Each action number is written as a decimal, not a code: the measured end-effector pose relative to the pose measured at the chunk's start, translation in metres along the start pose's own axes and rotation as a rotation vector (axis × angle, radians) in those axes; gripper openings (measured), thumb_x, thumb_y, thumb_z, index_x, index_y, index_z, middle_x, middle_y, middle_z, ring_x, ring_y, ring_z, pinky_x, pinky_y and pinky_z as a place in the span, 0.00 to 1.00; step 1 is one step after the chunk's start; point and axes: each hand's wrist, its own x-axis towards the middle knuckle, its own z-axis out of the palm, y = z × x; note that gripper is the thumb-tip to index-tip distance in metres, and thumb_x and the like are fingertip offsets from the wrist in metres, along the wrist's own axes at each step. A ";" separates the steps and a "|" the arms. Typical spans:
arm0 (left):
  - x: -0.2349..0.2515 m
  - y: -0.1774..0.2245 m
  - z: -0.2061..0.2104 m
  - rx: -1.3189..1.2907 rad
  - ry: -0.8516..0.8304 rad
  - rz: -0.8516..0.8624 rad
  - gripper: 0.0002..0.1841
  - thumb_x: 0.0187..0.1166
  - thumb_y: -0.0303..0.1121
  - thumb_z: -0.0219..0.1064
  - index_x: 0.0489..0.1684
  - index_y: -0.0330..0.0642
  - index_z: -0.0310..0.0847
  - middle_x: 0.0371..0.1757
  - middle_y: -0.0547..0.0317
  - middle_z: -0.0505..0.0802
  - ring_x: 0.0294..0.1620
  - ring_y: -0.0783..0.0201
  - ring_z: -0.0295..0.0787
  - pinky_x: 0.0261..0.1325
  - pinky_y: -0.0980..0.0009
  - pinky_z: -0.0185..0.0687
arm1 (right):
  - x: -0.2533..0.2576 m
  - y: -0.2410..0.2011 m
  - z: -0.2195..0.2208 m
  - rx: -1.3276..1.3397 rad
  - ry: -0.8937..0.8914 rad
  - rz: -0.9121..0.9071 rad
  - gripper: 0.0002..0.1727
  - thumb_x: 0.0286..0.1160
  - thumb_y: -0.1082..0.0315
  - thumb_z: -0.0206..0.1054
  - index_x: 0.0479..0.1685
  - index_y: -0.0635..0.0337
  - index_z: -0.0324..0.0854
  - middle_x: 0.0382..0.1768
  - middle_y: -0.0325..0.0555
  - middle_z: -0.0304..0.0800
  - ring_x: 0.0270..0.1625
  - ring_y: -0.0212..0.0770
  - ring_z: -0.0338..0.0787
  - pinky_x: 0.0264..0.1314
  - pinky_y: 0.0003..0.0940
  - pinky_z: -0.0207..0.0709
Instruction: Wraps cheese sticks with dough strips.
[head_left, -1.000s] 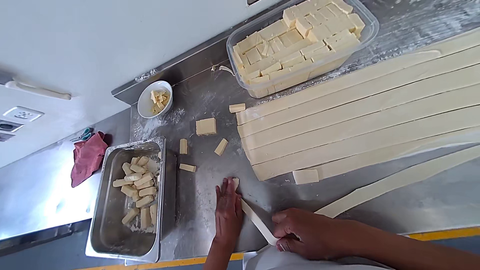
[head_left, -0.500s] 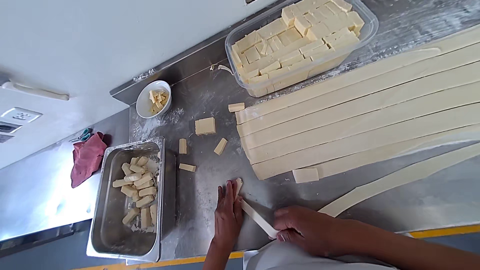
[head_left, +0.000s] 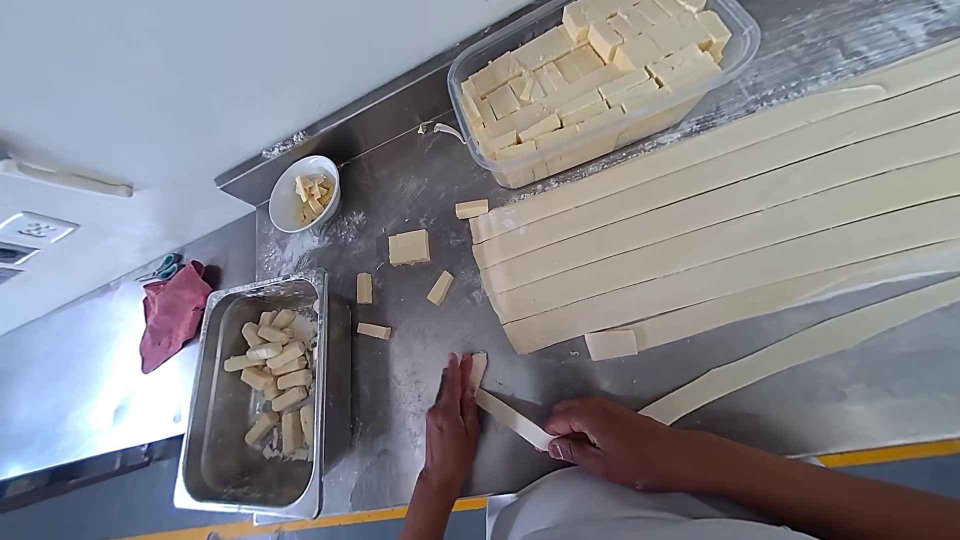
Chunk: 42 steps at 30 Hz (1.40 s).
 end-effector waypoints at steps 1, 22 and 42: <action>0.001 -0.002 -0.001 -0.013 0.019 -0.032 0.25 0.79 0.25 0.59 0.73 0.12 0.70 0.64 0.33 0.91 0.61 0.40 0.93 0.61 0.51 0.88 | 0.001 0.000 0.001 0.004 -0.003 0.005 0.19 0.90 0.62 0.57 0.45 0.70 0.86 0.39 0.58 0.85 0.44 0.48 0.84 0.50 0.41 0.74; 0.000 0.011 0.016 -0.130 0.062 -0.072 0.22 0.67 0.25 0.72 0.61 0.22 0.86 0.61 0.33 0.92 0.64 0.33 0.90 0.69 0.44 0.83 | 0.009 0.016 -0.019 0.220 0.209 0.333 0.21 0.89 0.52 0.61 0.36 0.61 0.85 0.22 0.34 0.71 0.24 0.27 0.67 0.30 0.27 0.60; 0.007 0.042 -0.039 -1.134 0.002 -0.868 0.26 0.79 0.17 0.57 0.79 0.24 0.61 0.58 0.46 0.94 0.52 0.63 0.95 0.53 0.68 0.90 | 0.075 -0.021 -0.022 0.151 -0.192 0.214 0.26 0.85 0.51 0.66 0.64 0.66 0.81 0.45 0.53 0.88 0.36 0.39 0.85 0.45 0.39 0.80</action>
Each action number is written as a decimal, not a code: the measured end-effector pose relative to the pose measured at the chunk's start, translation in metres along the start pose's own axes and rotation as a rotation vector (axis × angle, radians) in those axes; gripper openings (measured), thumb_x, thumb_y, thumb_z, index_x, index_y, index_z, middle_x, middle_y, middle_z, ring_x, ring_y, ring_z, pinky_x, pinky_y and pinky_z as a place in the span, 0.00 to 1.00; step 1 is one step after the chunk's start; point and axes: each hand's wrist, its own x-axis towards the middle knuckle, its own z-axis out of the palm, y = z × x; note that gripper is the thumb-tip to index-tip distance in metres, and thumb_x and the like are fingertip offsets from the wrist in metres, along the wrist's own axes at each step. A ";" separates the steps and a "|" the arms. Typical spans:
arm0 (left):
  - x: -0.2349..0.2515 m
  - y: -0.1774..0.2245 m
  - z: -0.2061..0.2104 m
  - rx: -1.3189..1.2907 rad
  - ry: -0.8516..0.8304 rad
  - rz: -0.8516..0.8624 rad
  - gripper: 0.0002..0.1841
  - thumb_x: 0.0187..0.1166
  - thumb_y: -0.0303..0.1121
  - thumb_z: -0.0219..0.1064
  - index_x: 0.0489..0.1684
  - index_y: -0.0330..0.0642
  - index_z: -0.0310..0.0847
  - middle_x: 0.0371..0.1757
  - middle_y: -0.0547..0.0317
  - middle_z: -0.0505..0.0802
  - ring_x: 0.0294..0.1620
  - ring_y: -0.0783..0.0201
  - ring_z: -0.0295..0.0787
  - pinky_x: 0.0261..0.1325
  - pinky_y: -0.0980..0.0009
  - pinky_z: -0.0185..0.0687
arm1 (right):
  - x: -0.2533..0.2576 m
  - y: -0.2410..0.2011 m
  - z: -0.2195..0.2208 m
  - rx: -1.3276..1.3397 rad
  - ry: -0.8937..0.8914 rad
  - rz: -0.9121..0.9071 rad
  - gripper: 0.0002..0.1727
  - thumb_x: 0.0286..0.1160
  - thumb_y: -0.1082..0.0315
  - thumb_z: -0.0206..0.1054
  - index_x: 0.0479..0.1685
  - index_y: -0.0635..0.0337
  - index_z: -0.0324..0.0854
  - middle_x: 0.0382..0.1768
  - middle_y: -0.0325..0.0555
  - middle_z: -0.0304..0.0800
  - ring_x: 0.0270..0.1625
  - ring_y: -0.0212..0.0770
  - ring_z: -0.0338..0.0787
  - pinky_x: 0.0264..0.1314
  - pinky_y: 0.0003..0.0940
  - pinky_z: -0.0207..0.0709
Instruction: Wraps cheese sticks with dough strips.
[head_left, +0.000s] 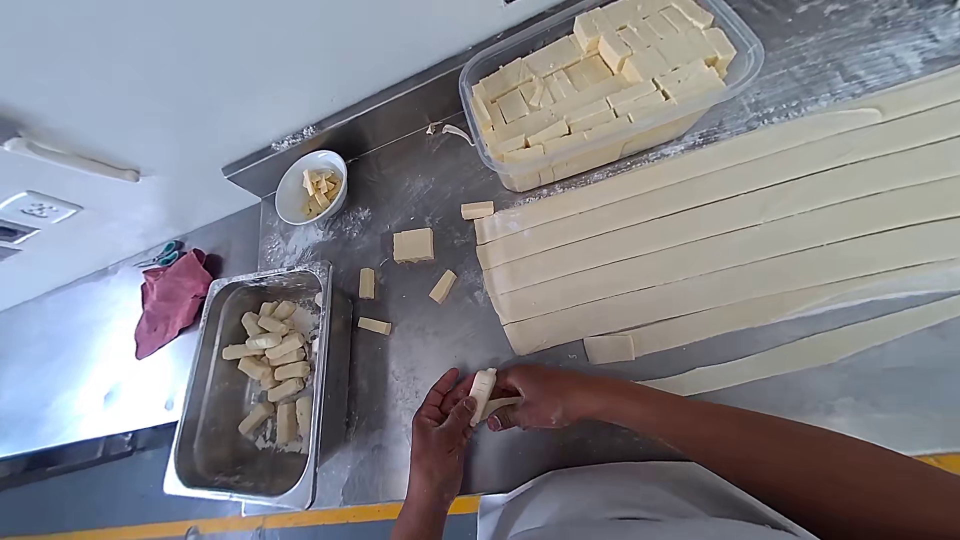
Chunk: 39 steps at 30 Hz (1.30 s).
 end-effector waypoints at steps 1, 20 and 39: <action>-0.003 0.001 0.001 -0.013 -0.016 0.016 0.26 0.79 0.17 0.57 0.79 0.23 0.61 0.59 0.46 0.93 0.54 0.62 0.94 0.54 0.68 0.90 | 0.000 -0.004 0.000 -0.029 0.012 -0.035 0.24 0.86 0.51 0.64 0.58 0.68 0.84 0.42 0.52 0.89 0.35 0.38 0.84 0.45 0.38 0.79; 0.002 -0.008 -0.014 -0.100 -0.188 -0.011 0.21 0.54 0.15 0.77 0.41 0.39 0.73 0.33 0.62 0.93 0.35 0.68 0.93 0.44 0.69 0.90 | -0.008 -0.040 -0.007 -0.550 0.027 -0.158 0.17 0.89 0.69 0.54 0.43 0.75 0.86 0.44 0.67 0.89 0.52 0.62 0.89 0.60 0.56 0.77; 0.001 0.012 -0.015 -0.492 -0.329 -0.046 0.39 0.90 0.58 0.22 0.63 0.39 0.77 0.42 0.62 0.96 0.45 0.66 0.94 0.52 0.64 0.90 | 0.013 -0.048 0.035 -0.754 0.394 -0.761 0.47 0.57 0.64 0.83 0.75 0.87 0.68 0.63 0.74 0.86 0.65 0.63 0.90 0.74 0.46 0.79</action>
